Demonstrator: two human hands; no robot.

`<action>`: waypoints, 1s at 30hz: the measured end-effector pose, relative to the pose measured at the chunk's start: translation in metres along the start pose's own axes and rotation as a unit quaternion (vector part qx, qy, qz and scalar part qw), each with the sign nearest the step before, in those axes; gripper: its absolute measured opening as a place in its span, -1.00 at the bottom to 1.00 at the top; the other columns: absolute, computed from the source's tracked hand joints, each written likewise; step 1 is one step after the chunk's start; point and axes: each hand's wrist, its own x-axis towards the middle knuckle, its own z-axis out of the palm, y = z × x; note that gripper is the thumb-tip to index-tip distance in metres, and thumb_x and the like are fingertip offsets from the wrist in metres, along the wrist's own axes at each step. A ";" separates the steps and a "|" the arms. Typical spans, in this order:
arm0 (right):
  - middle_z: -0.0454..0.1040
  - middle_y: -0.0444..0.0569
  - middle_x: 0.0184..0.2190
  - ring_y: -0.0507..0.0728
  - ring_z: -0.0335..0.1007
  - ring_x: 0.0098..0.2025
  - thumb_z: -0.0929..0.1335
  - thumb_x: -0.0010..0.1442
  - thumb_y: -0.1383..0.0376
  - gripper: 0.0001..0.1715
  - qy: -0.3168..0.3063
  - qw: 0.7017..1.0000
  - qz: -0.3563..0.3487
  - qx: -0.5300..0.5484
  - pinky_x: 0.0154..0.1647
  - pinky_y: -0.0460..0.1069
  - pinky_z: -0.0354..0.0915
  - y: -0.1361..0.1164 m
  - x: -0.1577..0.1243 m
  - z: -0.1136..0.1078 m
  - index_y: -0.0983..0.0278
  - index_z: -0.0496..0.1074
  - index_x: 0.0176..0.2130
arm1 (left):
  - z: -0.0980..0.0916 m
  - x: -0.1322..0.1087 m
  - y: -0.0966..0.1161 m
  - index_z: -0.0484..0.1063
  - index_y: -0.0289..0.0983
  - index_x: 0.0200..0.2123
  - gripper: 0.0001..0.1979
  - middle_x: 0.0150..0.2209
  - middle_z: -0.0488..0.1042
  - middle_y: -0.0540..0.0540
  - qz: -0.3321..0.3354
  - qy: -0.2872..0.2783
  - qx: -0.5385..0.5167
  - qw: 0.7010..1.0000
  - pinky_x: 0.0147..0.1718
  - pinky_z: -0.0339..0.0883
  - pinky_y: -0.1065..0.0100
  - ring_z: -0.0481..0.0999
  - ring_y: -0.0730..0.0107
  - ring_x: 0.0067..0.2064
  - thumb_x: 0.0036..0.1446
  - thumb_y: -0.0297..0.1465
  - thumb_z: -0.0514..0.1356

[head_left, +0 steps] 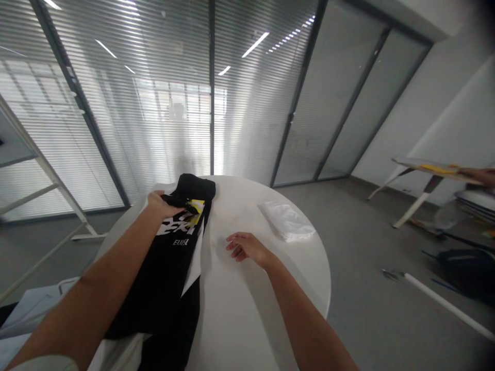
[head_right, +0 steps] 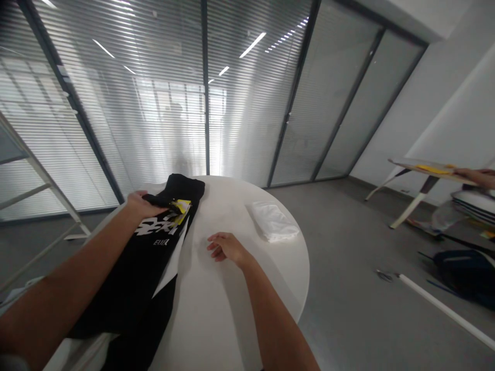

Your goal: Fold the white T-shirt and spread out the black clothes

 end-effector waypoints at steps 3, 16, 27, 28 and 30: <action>0.55 -0.02 -0.35 0.01 0.42 -0.53 0.35 0.10 0.19 -0.77 -0.003 1.000 -0.006 -0.001 -0.54 -0.09 0.34 0.003 0.001 -0.001 0.26 0.46 -0.25 | 0.033 -0.010 0.018 0.28 -0.45 0.08 -0.52 0.04 0.45 -0.31 0.088 -0.234 -0.053 0.967 -0.02 0.37 0.03 0.47 0.04 0.06 0.23 -0.25 -0.02; 0.53 -0.01 -0.33 0.02 0.40 -0.54 0.33 0.09 0.16 -0.73 -0.009 1.000 -0.012 -0.027 -0.55 -0.07 0.32 0.000 0.001 0.002 0.29 0.45 -0.26 | -0.003 0.010 0.004 0.41 -0.35 -0.30 -0.76 -0.52 0.44 -0.13 0.017 -0.016 0.173 0.985 -0.39 0.43 0.23 0.46 0.32 -0.48 0.04 -0.41 0.00; 0.57 -0.02 -0.32 0.13 0.46 -0.22 0.20 0.24 0.28 -0.67 0.311 0.865 -0.140 -0.369 -0.15 0.00 0.28 -0.004 -0.001 -0.029 0.23 0.49 -0.12 | -0.059 -0.010 -0.091 0.53 -0.23 -0.23 -0.75 -0.13 0.50 -0.23 0.335 -0.022 0.715 0.613 0.06 0.19 0.05 0.39 0.00 0.01 0.06 -0.33 0.12; 0.56 0.02 -0.24 0.16 0.45 -0.13 0.20 0.23 0.30 -0.65 0.348 0.839 -0.136 -0.395 -0.07 0.02 0.26 -0.006 -0.004 -0.034 0.23 0.48 -0.08 | -0.062 -0.012 -0.096 0.53 -0.24 -0.17 -0.71 -0.09 0.48 -0.25 0.363 -0.026 0.759 0.540 0.05 0.19 0.03 0.38 -0.01 0.01 0.10 -0.33 0.09; 0.51 0.10 -0.07 0.21 0.35 0.04 0.20 0.23 0.32 -0.60 0.426 0.789 -0.115 -0.427 0.07 0.07 0.19 -0.008 -0.010 -0.045 0.25 0.45 0.01 | -0.066 -0.012 -0.100 0.51 -0.24 -0.09 -0.66 -0.07 0.47 -0.26 0.379 -0.022 0.806 0.454 0.01 0.22 0.03 0.38 0.00 -0.02 0.16 -0.33 0.03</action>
